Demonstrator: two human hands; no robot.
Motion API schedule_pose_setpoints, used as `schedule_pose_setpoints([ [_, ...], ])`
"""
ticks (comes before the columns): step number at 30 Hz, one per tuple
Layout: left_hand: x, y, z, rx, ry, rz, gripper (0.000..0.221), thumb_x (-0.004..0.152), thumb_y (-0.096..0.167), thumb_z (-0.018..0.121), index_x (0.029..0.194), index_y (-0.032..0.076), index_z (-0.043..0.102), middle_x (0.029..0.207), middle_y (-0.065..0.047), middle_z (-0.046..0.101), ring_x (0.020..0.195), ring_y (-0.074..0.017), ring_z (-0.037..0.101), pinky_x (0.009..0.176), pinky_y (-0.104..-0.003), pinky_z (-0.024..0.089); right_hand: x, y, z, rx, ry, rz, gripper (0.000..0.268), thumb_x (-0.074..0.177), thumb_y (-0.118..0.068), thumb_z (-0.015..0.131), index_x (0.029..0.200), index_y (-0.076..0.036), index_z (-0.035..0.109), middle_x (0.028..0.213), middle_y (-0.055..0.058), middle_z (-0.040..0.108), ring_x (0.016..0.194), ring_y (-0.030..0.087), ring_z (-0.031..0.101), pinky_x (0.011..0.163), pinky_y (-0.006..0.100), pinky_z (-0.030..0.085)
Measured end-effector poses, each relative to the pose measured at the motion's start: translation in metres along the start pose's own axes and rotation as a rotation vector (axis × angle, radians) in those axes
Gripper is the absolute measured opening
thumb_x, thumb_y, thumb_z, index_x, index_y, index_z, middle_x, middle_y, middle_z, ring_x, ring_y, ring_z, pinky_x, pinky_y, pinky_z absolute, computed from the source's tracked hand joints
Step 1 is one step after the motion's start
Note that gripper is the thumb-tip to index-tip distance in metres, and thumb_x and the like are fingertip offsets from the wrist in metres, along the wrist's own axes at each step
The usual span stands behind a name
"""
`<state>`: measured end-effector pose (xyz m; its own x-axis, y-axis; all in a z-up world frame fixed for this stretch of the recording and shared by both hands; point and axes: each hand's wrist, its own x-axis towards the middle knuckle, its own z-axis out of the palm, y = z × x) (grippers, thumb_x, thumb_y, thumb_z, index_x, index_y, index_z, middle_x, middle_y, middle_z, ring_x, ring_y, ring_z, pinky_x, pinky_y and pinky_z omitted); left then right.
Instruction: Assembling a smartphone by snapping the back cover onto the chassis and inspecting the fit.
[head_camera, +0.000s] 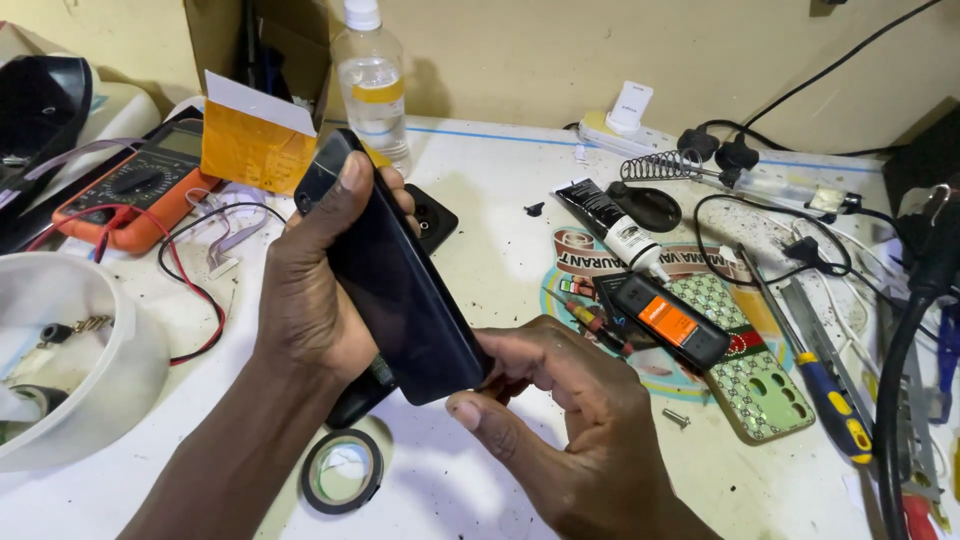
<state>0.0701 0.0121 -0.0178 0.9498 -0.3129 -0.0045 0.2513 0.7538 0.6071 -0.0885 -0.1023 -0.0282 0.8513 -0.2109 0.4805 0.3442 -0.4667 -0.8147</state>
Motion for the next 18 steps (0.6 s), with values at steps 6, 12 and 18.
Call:
schedule_pose_setpoints([
  [6, -0.007, -0.002, 0.004, 0.039, -0.046, 0.019, 0.019, 0.083, 0.015, 0.078, 0.094, 0.004, 0.068, 0.084, -0.008, 0.07, 0.074, -0.0173, 0.068, 0.071, -0.029, 0.056, -0.001, -0.001, 0.002, -0.215, 0.087, -0.113, 0.015, 0.089, -0.023, 0.07, 0.094, -0.009, 0.073, 0.075, 0.001, 0.071, 0.063, 0.012, 0.064, 0.064, 0.026, 0.052],
  [12, -0.015, 0.0, 0.01, 0.166, -0.114, 0.105, 0.02, 0.078, 0.014, 0.081, 0.089, 0.003, 0.069, 0.083, -0.008, 0.072, 0.073, -0.0158, 0.069, 0.069, -0.029, 0.057, -0.004, 0.006, 0.004, -0.263, 0.163, -0.051, 0.015, 0.089, -0.024, 0.071, 0.082, -0.011, 0.074, 0.069, -0.003, 0.07, 0.059, 0.009, 0.064, 0.061, 0.025, 0.051],
  [18, -0.033, -0.024, 0.022, 0.151, -0.111, -0.109, 0.042, 0.067, -0.003, 0.08, 0.107, -0.009, 0.072, 0.101, -0.02, 0.078, 0.081, -0.0265, 0.073, 0.076, -0.038, 0.061, 0.004, 0.014, -0.001, 0.201, 0.292, 0.309, 0.029, 0.089, -0.021, 0.072, 0.069, -0.003, 0.063, 0.049, 0.012, 0.064, 0.038, 0.019, 0.064, 0.04, 0.032, 0.058],
])
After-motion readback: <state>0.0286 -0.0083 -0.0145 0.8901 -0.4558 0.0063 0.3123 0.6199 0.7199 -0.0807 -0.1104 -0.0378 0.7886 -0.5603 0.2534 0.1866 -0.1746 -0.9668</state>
